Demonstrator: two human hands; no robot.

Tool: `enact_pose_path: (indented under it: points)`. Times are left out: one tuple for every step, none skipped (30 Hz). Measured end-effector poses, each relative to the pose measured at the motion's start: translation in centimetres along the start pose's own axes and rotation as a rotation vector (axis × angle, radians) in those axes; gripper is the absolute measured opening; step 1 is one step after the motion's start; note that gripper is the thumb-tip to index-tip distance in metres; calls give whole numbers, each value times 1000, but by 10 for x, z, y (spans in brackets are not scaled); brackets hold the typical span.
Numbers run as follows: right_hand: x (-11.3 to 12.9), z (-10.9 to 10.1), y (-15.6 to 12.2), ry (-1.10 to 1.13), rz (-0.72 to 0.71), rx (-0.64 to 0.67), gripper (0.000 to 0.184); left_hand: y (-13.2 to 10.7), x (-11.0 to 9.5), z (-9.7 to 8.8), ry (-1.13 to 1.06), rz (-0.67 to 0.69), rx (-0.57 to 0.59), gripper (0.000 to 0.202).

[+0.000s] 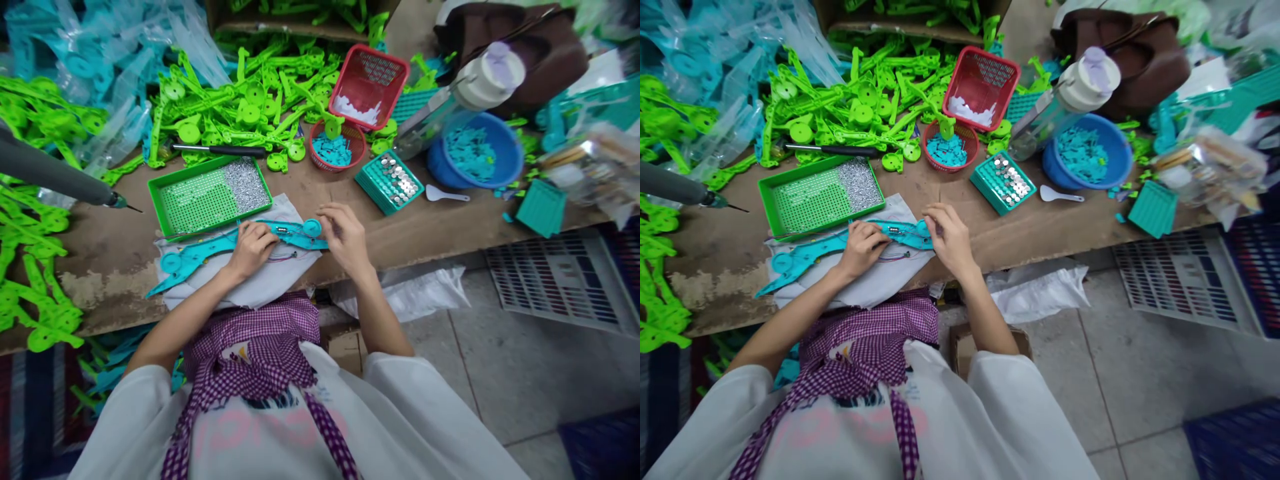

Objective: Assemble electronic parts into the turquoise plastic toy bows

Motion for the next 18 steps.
enact_pose_path:
  points:
    - [-4,1,-4,-99,-55,100,27,0,0,-3,-3,10,16,17]
    - [-9,3,-8,-172,-91,193,28,-1,-1,-7,-5,13,15,17]
    - [-15,6,-13,-221,-109,264,31,-4,-2,-12,-4,11,-2,15]
    - [-20,10,-15,-255,-117,308,34,-8,-5,-17,-3,7,-32,13]
    - [-24,13,-17,-279,-117,326,38,-13,-9,-23,-8,2,-68,12]
    - [-27,17,-16,-300,-113,325,41,-21,-15,-28,-23,-5,-105,15]
    - [-27,21,-14,-322,-114,322,43,-30,-21,-33,-51,-17,-137,18]
    - [-27,26,-10,-346,-122,327,44,-40,-27,-36,-92,-39,-158,19]
    - [-25,32,-7,-370,-137,344,44,-50,-32,-37,-143,-74,-167,19]
    - [-23,38,-3,-390,-158,368,42,-60,-36,-36,-197,-126,-162,18]
    - [-21,43,0,-406,-179,395,38,-69,-38,-33,-253,-193,-143,19]
    - [-20,47,2,-417,-199,414,34,-77,-37,-29,-318,-275,-117,22]
    - [-19,50,2,-422,-214,421,32,-84,-36,-23,-397,-366,-89,26]
    - [-20,50,1,-419,-223,412,31,-90,-33,-16,-493,-461,-63,32]
    - [-21,50,-1,-409,-230,391,31,-94,-31,-9,-601,-554,-42,41]
    - [-23,48,-4,-394,-238,363,31,-96,-29,-2,-714,-638,-29,49]
    - [-25,45,-9,-376,-247,330,31,-97,-29,3,-820,-707,-25,56]
    - [-27,40,-14,-360,-255,292,31,-97,-30,6,-909,-760,-24,60]
Point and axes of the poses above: each hand's wrist, its own y-axis towards the middle knuckle, its own z-axis out of the palm, x = y × z, the point moved 5 cm from there along y, towards the middle knuckle, and after that the axes turned 5 degrees about -x, right-handed, at the moved point
